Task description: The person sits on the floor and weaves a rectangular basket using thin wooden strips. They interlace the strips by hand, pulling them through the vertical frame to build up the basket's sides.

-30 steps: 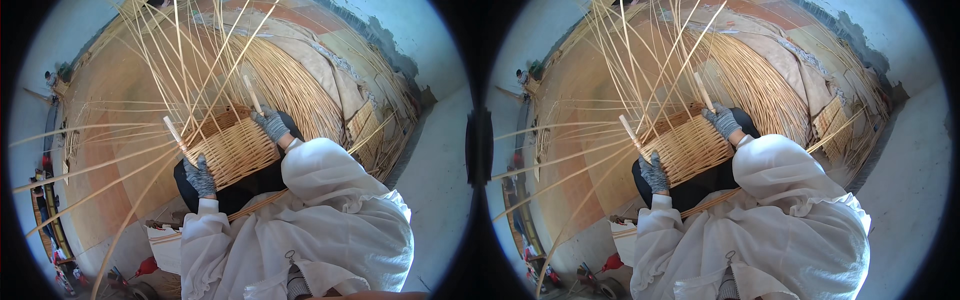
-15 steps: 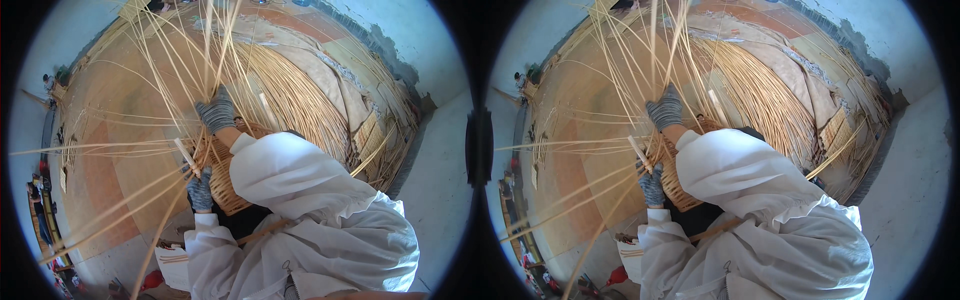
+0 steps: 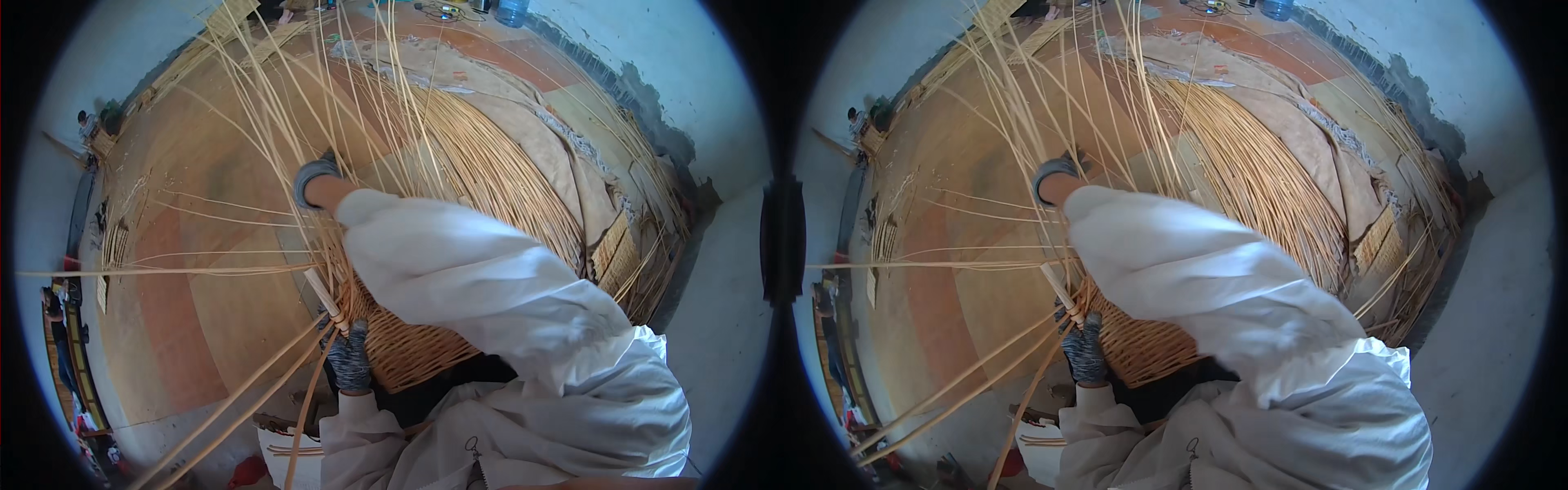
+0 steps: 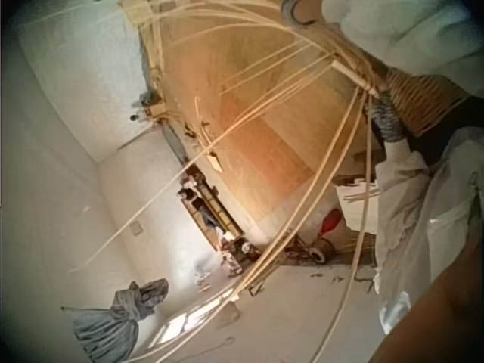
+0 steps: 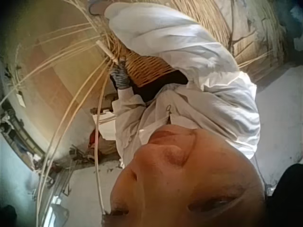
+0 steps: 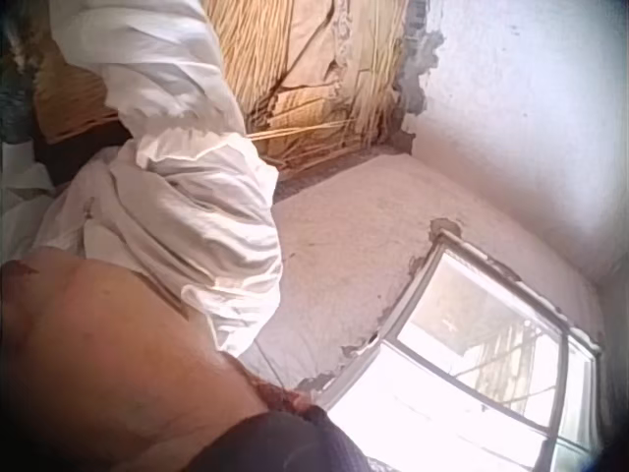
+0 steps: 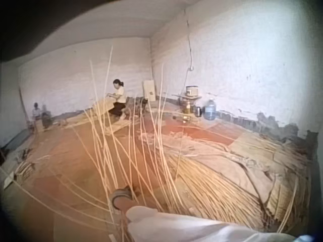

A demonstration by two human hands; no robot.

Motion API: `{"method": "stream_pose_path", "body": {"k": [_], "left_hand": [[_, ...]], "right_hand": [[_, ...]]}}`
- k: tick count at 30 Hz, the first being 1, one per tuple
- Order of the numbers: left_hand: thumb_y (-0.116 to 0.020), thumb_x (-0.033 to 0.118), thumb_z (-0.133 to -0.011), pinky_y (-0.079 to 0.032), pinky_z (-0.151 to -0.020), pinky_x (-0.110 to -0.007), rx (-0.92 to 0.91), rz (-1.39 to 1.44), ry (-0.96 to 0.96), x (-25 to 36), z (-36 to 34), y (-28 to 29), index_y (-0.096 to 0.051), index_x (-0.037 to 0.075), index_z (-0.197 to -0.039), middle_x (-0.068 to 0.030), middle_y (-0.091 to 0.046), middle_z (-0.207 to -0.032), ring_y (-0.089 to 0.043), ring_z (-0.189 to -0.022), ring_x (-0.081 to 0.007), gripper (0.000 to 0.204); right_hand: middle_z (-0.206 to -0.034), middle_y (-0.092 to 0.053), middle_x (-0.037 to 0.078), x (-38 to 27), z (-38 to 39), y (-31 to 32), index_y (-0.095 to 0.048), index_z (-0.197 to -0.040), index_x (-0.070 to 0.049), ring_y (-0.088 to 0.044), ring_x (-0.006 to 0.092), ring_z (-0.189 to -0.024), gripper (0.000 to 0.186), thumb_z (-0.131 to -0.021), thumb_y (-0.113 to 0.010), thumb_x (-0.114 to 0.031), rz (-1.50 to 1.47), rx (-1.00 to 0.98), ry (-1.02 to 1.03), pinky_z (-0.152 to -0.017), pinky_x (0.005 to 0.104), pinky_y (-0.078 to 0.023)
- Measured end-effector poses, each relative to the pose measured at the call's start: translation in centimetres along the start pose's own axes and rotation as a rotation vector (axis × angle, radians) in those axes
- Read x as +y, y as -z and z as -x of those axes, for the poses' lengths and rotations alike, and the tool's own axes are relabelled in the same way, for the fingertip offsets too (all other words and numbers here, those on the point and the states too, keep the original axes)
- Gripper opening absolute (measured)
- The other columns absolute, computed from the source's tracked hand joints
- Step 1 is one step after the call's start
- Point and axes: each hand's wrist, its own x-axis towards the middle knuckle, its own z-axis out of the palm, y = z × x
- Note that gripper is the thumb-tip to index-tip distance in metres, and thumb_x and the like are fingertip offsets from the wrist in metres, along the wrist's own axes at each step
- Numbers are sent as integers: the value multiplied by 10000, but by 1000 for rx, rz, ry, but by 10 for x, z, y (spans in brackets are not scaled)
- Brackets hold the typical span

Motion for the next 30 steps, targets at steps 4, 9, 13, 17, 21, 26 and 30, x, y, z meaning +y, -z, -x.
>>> {"method": "stream_pose_path", "body": {"k": [4,9,13,17,21,26,30], "left_hand": [[-638,94,-801,-438,-830,-324,55,-120,-65,8,0,-1,-442,-21,-1172,-116,-519,-1086,-515,-954,-189,435],[-632,104,-804,-431,-815,-307,27,-544,-282,-3,-14,7,-460,-29,-1141,-113,-535,-1069,-509,-944,-181,401],[-665,172,-790,-424,-855,-340,-48,-424,-102,7,35,24,-459,-23,-1183,-124,-514,-1138,-508,-991,-216,485],[-696,182,-758,-431,-882,-359,-361,-797,-375,29,133,65,-491,-4,-1162,-123,-488,-1196,-493,-1056,-222,490],[-756,143,-653,-470,-800,-362,6,-287,694,-28,189,120,-579,79,-1040,-93,-559,-1043,-544,-958,-248,430],[-738,36,-595,-475,-714,-319,-377,-981,-317,-3,176,118,-655,91,-845,-49,-577,-878,-563,-821,-237,270],[-700,75,-656,-470,-717,-311,-448,-989,-200,2,161,127,-666,82,-837,-85,-592,-861,-569,-805,-248,184]], "right_hand": [[-919,-619,135,-21,-29,-34,-600,-945,8,-589,290,-853,232,-825,-501,-164,163,106,-240,-826,400,-445],[-987,-607,163,3,-9,-16,-586,-1011,20,-581,310,-932,284,-826,-481,-169,31,452,-493,-844,404,-436],[-1064,-603,96,-10,136,91,-575,-1099,-111,-581,260,-953,321,-876,-463,-313,-616,752,343,-825,354,-460],[-842,-632,48,26,332,14,-637,-928,-85,-626,172,-767,149,-801,-582,-141,-482,879,509,-731,277,-505],[-797,-647,86,-40,451,-67,-642,-863,-28,-633,182,-766,116,-777,-631,-103,-1347,146,106,-712,289,-504],[-868,-635,95,-125,473,-132,-639,-937,-49,-613,242,-786,217,-768,-632,-185,-1154,289,88,-715,316,-501],[-941,-604,89,-166,460,-120,-614,-983,-71,-574,259,-878,257,-752,-628,-184,-853,420,109,-776,351,-473]]}}
